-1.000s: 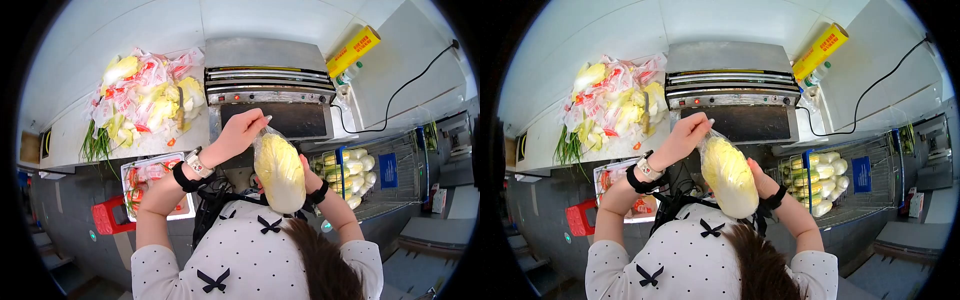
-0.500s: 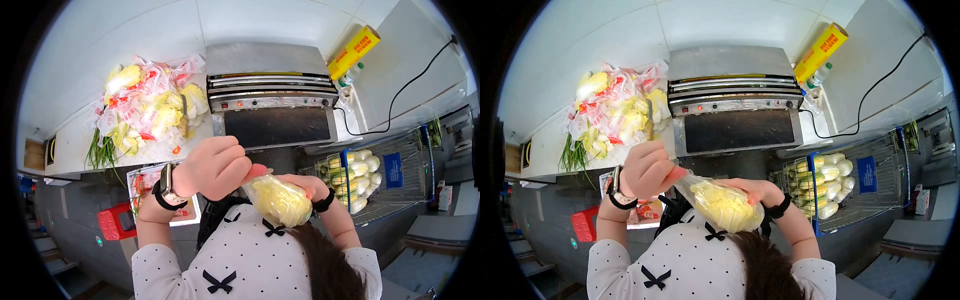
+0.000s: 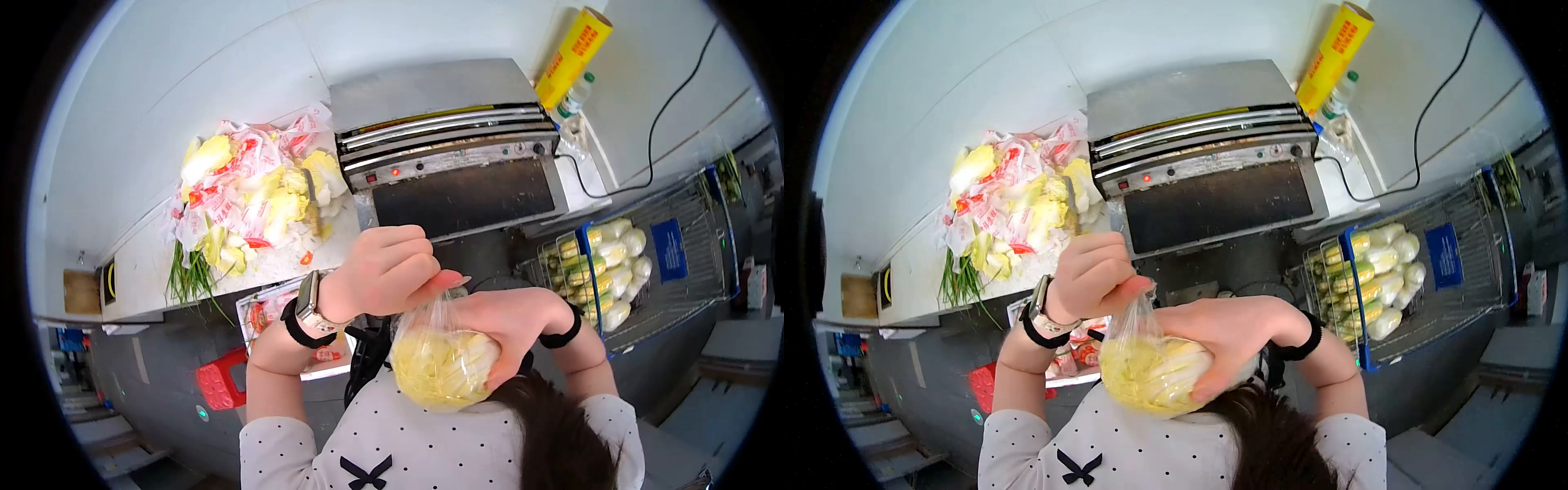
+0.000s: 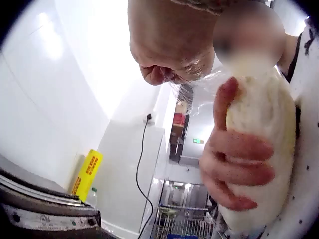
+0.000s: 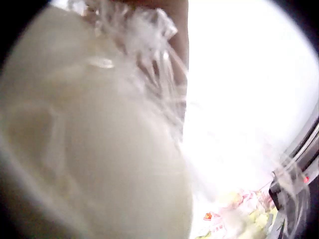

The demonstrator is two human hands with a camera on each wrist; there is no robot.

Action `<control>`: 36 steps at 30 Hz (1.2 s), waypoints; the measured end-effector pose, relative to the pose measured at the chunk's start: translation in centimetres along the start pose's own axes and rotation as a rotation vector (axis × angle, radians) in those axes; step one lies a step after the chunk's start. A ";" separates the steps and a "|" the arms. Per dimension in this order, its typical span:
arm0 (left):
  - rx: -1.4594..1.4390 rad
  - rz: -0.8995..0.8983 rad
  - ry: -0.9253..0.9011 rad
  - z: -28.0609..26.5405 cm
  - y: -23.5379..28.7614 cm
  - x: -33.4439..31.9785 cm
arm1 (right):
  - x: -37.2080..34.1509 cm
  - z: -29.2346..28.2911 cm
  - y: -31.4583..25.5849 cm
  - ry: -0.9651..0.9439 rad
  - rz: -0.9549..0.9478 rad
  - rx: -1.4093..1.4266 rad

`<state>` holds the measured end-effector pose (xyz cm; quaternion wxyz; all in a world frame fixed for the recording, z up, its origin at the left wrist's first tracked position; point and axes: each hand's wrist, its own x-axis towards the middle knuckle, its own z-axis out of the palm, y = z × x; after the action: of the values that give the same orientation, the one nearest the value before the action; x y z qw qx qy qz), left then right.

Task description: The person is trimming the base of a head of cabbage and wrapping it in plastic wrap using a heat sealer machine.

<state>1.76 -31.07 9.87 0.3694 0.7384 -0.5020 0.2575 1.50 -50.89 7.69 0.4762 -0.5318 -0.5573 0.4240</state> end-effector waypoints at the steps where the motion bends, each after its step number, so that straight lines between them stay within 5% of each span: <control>1: -0.025 -0.024 -0.017 0.4 0.0 -0.3 | -0.2 0.5 0.3 0.027 0.000 -0.017; 11: -0.346 -0.081 -0.549 3.1 1.9 -2.8 | 0.0 1.8 3.5 -0.134 0.215 0.117; 14: -0.716 -0.419 -0.327 4.5 2.7 -4.0 | -1.3 2.8 4.2 0.017 0.445 0.128; 17: -1.056 -0.694 -0.365 6.4 2.5 -6.7 | -2.2 3.6 2.0 0.279 0.554 0.003; 18: -1.461 -0.951 -0.424 6.0 3.1 -6.4 | -2.4 3.9 2.6 0.272 0.576 -0.026; 21: -1.285 -0.898 -0.576 6.1 2.0 -6.7 | -2.8 5.0 4.8 0.382 0.457 -0.031; 25: -0.529 -0.648 -0.461 5.0 0.8 -6.6 | -2.7 4.5 4.2 0.387 0.438 -0.024; 27: -0.715 -0.832 -0.152 3.0 1.1 -5.4 | -2.7 4.6 4.4 0.387 0.407 -0.020; 29: -0.997 -0.799 -0.155 0.0 2.0 -4.7 | -2.7 4.8 4.6 0.418 0.415 0.037; 32: -1.015 -0.353 -0.597 0.4 1.5 -5.0 | -2.6 5.3 5.6 0.474 0.373 0.052; 36: -1.464 -0.604 -0.496 2.8 2.9 -6.9 | -2.8 5.3 6.0 0.416 0.350 0.036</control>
<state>-3.42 -30.10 3.84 0.6884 0.4497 -0.3897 -0.4148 -2.59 -53.04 0.56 0.5093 -0.6872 -0.3393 0.3915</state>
